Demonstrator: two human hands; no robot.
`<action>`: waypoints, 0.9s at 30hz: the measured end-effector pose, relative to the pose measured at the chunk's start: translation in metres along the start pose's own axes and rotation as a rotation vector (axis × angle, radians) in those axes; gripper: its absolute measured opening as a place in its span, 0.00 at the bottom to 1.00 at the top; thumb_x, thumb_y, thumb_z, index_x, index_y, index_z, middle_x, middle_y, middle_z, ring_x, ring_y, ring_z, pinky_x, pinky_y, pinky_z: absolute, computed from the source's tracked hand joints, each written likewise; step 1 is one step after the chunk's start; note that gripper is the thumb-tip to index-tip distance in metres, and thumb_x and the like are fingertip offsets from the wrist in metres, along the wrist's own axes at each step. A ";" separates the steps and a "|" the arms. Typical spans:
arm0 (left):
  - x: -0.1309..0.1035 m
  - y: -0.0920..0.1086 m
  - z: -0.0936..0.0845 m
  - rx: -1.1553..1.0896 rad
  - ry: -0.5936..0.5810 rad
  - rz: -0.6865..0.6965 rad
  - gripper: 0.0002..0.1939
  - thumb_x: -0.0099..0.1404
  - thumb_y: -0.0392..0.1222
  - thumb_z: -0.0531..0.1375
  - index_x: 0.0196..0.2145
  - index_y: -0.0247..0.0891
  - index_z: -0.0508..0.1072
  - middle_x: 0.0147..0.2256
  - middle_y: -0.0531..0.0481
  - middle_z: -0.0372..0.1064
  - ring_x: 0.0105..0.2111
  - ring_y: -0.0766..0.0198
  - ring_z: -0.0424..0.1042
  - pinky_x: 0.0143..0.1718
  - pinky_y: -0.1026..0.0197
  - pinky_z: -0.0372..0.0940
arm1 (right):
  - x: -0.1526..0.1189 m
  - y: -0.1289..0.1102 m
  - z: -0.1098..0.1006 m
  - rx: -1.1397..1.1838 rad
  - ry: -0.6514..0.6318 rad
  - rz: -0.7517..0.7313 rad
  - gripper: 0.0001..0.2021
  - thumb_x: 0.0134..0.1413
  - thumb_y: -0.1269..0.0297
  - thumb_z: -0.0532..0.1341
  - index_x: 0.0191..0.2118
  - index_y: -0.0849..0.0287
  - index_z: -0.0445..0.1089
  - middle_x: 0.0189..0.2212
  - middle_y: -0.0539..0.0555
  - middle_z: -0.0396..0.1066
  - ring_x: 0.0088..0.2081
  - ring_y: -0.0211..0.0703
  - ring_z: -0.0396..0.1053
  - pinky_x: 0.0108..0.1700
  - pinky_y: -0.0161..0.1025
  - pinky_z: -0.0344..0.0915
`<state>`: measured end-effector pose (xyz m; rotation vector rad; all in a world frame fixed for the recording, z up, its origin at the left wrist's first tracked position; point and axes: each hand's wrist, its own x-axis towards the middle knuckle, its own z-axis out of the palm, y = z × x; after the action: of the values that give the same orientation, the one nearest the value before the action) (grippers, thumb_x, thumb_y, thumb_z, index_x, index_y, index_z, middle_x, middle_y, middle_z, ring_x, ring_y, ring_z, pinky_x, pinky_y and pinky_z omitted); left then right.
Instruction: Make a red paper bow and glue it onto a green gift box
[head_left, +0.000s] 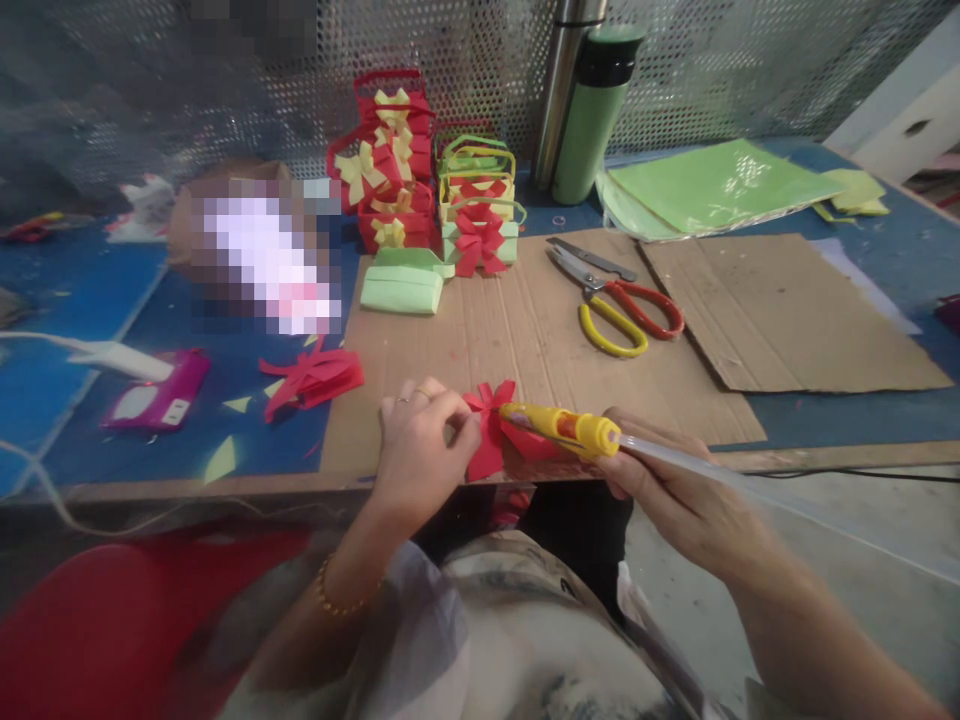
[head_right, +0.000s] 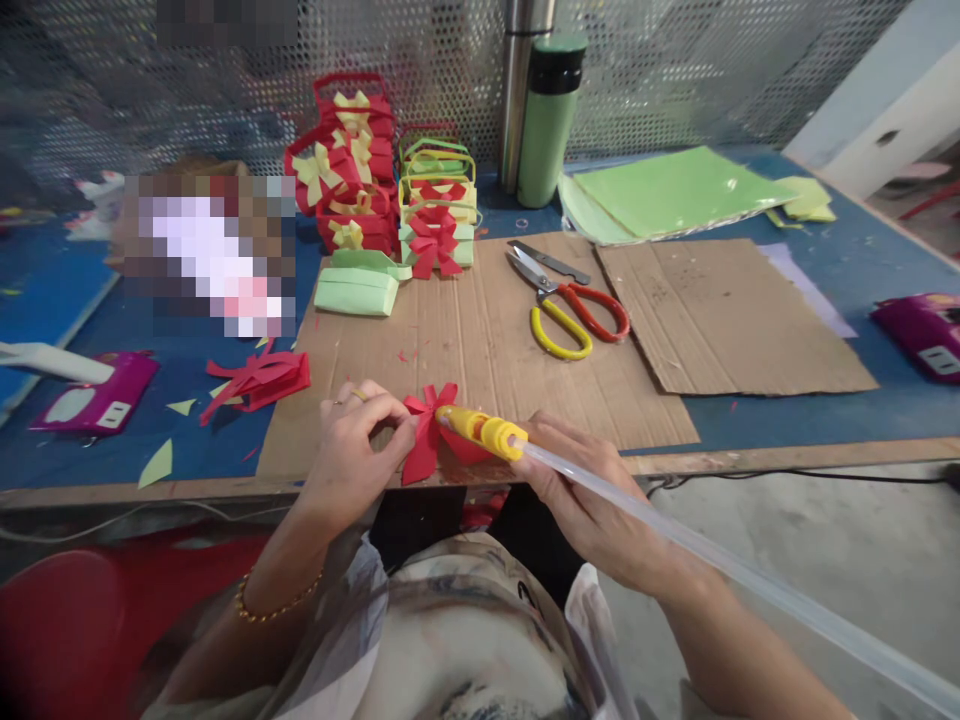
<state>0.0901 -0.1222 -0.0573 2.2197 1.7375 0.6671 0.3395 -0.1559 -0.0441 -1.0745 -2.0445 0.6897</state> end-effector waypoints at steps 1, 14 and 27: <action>0.000 0.000 0.000 0.000 0.000 -0.001 0.12 0.67 0.34 0.60 0.25 0.40 0.69 0.32 0.50 0.71 0.39 0.55 0.67 0.42 0.51 0.53 | 0.000 0.000 0.000 0.001 -0.004 -0.003 0.18 0.76 0.62 0.51 0.29 0.55 0.59 0.26 0.48 0.61 0.26 0.37 0.62 0.28 0.35 0.58; 0.000 0.000 0.001 -0.001 0.012 -0.002 0.12 0.67 0.34 0.60 0.25 0.41 0.68 0.31 0.50 0.72 0.39 0.55 0.67 0.42 0.51 0.53 | -0.001 -0.002 -0.003 0.005 0.013 -0.047 0.18 0.77 0.60 0.50 0.30 0.55 0.59 0.25 0.47 0.61 0.26 0.36 0.61 0.27 0.34 0.58; 0.005 -0.002 -0.008 -0.025 -0.050 0.019 0.12 0.68 0.36 0.58 0.25 0.41 0.68 0.31 0.51 0.71 0.37 0.56 0.68 0.42 0.51 0.55 | -0.009 -0.005 -0.014 0.042 0.060 0.061 0.22 0.75 0.53 0.52 0.26 0.54 0.63 0.23 0.50 0.64 0.24 0.42 0.64 0.27 0.40 0.61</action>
<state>0.0853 -0.1171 -0.0500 2.2191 1.6773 0.6282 0.3517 -0.1641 -0.0357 -1.1247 -1.9449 0.7196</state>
